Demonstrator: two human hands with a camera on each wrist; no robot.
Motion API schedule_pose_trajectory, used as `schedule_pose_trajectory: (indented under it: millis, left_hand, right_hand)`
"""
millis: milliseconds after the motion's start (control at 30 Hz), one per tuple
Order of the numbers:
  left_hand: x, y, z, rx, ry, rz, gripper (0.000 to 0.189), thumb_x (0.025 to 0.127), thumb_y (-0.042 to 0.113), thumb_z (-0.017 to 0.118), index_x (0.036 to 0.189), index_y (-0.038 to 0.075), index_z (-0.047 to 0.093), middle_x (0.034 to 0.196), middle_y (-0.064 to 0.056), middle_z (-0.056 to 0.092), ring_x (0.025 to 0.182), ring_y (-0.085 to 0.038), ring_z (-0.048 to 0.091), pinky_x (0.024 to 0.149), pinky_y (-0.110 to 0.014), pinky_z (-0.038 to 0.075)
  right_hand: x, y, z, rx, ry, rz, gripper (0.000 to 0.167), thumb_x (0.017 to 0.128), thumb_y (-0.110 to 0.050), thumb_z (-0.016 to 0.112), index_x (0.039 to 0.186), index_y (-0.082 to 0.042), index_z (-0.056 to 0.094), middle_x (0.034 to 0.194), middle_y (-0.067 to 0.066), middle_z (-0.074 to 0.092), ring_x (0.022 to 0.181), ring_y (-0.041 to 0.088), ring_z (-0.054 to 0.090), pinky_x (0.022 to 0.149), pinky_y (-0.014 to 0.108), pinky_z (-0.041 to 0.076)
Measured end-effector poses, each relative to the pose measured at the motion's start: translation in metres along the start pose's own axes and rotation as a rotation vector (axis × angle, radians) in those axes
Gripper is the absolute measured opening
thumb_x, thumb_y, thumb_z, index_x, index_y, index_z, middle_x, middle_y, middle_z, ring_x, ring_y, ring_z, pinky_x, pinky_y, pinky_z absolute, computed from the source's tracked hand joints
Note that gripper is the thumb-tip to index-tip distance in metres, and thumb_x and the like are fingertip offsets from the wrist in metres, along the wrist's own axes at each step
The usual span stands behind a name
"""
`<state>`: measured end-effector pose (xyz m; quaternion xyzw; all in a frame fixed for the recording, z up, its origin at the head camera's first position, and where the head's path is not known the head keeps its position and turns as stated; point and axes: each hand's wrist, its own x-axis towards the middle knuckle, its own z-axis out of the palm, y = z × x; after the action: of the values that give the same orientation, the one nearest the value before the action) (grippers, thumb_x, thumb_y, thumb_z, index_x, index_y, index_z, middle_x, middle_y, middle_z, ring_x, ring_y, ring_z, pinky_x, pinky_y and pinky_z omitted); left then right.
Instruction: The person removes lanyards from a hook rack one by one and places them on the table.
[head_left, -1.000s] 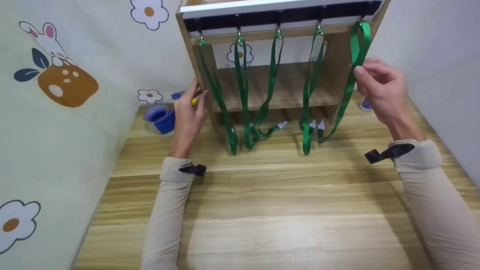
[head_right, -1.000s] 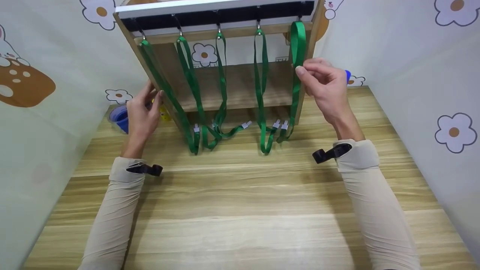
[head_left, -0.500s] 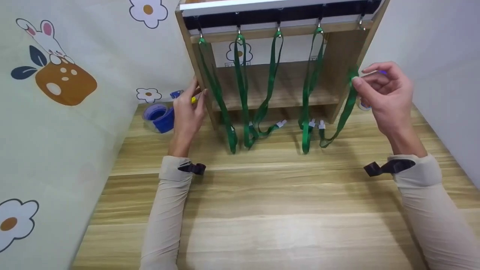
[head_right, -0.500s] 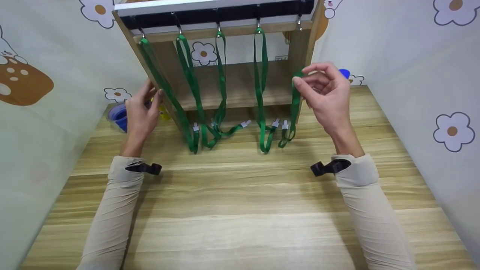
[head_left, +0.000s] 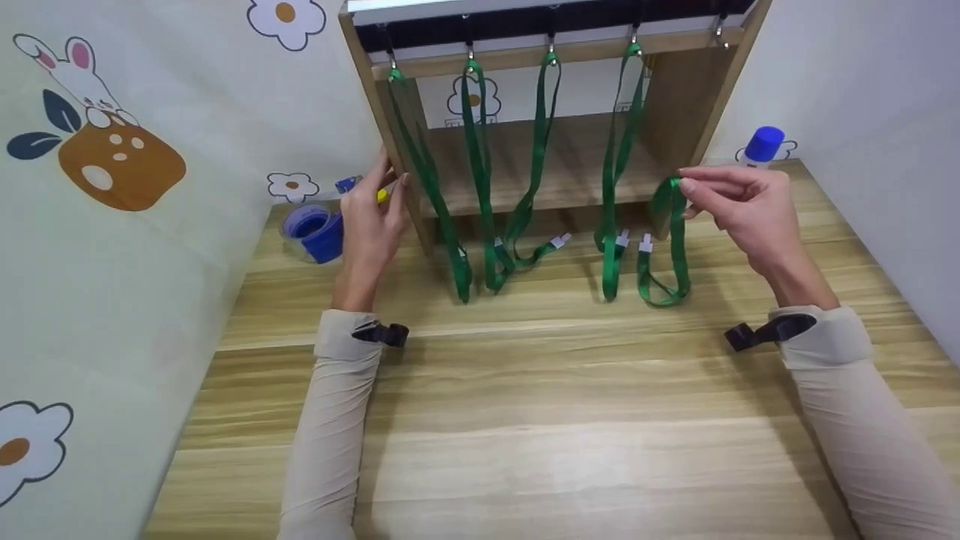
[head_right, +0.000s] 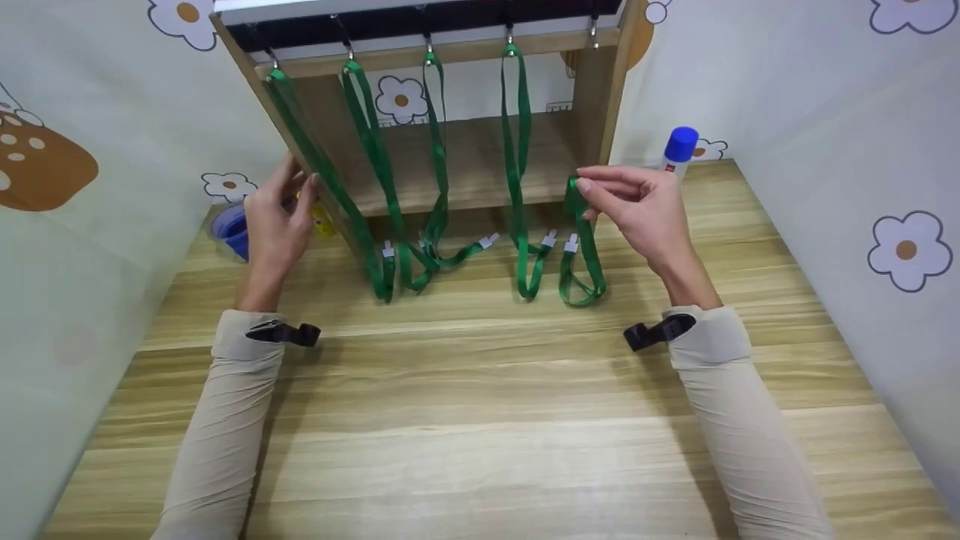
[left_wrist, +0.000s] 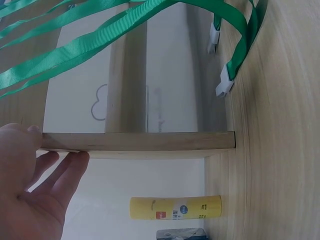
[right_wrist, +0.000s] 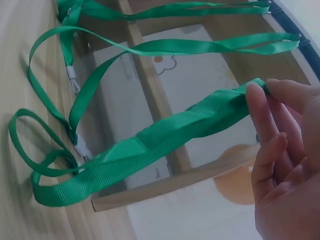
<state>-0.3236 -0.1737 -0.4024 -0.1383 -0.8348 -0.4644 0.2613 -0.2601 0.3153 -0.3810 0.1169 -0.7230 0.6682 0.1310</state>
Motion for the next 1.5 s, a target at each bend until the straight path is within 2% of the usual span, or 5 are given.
schedule_pose_trajectory:
  millis: [233, 467, 633, 800, 1500]
  left_hand:
    - [0.0, -0.001, 0.0, -0.003, -0.002, -0.001, 0.053, 0.112, 0.028, 0.06, 0.163, 0.027, 0.048, 0.156, 0.002, 0.064, 0.134, -0.014, 0.07, 0.104, -0.034, 0.062]
    - [0.0, -0.001, -0.001, -0.016, -0.005, 0.004, 0.053, 0.112, 0.028, 0.061, 0.164, 0.026, 0.048, 0.155, 0.001, 0.065, 0.134, -0.014, 0.07, 0.102, -0.032, 0.063]
    - [0.0, -0.002, -0.001, 0.003, 0.017, 0.04, 0.051, 0.112, 0.028, 0.061, 0.161, 0.018, 0.053, 0.148, -0.004, 0.071, 0.131, -0.016, 0.072, 0.098, -0.034, 0.065]
    - [0.0, -0.002, -0.001, 0.008, 0.018, 0.032, 0.052, 0.112, 0.029, 0.061, 0.161, 0.019, 0.052, 0.15, -0.004, 0.069, 0.131, -0.015, 0.072, 0.098, -0.033, 0.065]
    - [0.0, -0.002, 0.0, 0.004, -0.005, -0.014, 0.051, 0.112, 0.03, 0.06, 0.162, 0.021, 0.051, 0.152, -0.002, 0.068, 0.135, -0.014, 0.069, 0.102, -0.031, 0.063]
  right_hand:
    - [-0.002, 0.005, -0.009, -0.162, -0.032, 0.134, 0.039, 0.097, -0.019, 0.084, 0.131, -0.001, 0.077, 0.107, -0.004, 0.086, 0.086, 0.011, 0.083, 0.051, 0.017, 0.046]
    - [-0.005, 0.007, -0.019, -0.322, 0.012, 0.098, 0.033, 0.097, -0.023, 0.084, 0.12, 0.0, 0.081, 0.096, -0.008, 0.085, 0.077, 0.007, 0.075, 0.052, 0.019, 0.043]
    - [-0.003, -0.003, -0.029, -0.193, 0.095, 0.044, 0.031, 0.094, -0.014, 0.086, 0.115, 0.008, 0.08, 0.091, -0.004, 0.083, 0.069, 0.011, 0.062, 0.056, 0.017, 0.049]
    - [0.003, -0.019, -0.039, -0.001, 0.131, 0.055, 0.036, 0.09, -0.009, 0.089, 0.119, 0.01, 0.077, 0.096, 0.002, 0.086, 0.082, 0.011, 0.078, 0.077, 0.013, 0.061]
    - [0.012, -0.052, -0.046, 0.06, 0.329, -0.018, 0.034, 0.082, -0.004, 0.094, 0.11, 0.011, 0.08, 0.09, 0.004, 0.085, 0.081, 0.013, 0.08, 0.091, 0.016, 0.06]
